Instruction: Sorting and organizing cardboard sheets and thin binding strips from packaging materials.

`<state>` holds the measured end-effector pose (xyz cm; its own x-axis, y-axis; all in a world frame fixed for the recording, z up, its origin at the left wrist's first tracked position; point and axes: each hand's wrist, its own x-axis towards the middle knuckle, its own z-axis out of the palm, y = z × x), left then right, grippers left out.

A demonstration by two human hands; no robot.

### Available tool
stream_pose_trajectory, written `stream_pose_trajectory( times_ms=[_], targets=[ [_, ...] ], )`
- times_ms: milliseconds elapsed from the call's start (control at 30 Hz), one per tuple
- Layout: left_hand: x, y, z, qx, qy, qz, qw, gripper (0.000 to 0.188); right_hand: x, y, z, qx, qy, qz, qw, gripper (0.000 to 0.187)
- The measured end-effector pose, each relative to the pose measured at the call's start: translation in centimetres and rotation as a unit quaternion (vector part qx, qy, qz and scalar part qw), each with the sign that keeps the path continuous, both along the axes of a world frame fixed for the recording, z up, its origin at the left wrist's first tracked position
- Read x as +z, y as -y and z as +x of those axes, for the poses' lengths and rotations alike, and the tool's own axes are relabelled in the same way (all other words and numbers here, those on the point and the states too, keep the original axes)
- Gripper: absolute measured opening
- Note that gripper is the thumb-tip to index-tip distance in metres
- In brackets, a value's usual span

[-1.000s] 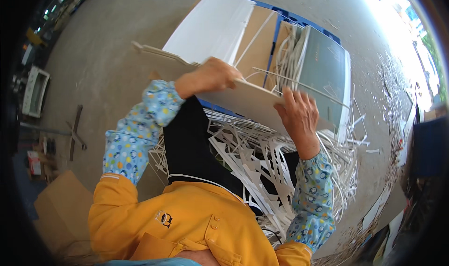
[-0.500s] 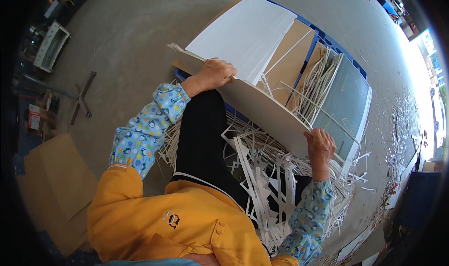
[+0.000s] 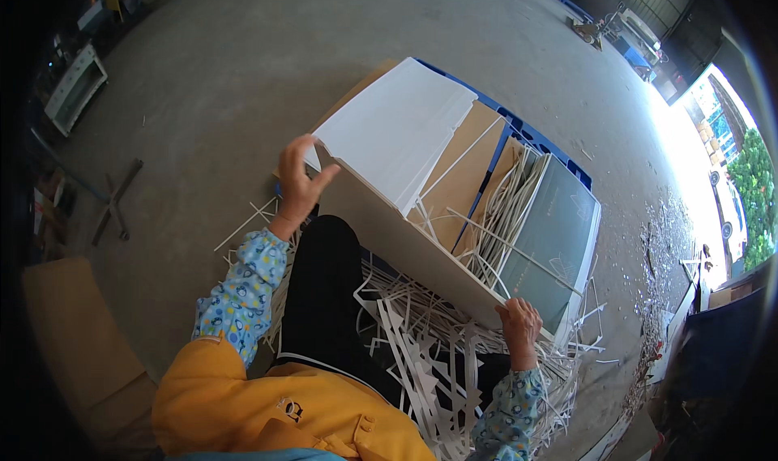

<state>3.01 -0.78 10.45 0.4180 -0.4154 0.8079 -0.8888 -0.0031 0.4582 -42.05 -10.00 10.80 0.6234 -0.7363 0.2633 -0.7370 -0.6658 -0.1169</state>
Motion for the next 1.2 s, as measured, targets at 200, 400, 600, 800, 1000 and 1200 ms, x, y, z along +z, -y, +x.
stream_pose_trajectory(
  times_ms=[200,400,600,800,1000,1200],
  targets=[
    [-6.1,0.1,4.2,-0.1,-0.396,0.007,0.913,0.084,-0.5,-0.1,-0.6,0.041,0.006,0.006,0.999,0.024],
    [-7.4,-0.1,4.1,-0.132,-0.423,0.004,0.897,0.071,0.4,-2.2,-1.1,0.042,0.015,0.036,0.998,0.02],
    [-7.7,-0.4,2.9,-0.134,-0.46,-0.046,0.877,0.054,0.3,-2.4,4.1,0.005,-0.017,0.048,0.999,0.018],
    [-8.5,-0.6,2.6,-0.116,-0.462,-0.036,0.879,0.046,-0.7,-1.6,9.9,0.019,-0.041,0.056,0.997,0.019],
    [-8.7,-0.4,2.0,-0.144,-0.429,-0.02,0.892,0.041,-1.0,-1.1,13.1,0.049,-0.034,0.03,0.998,0.023],
    [-8.6,0.1,2.1,-0.113,-0.412,-0.027,0.904,0.04,-1.0,-0.2,14.2,0.072,-0.045,0.033,0.996,0.022]
  ],
)
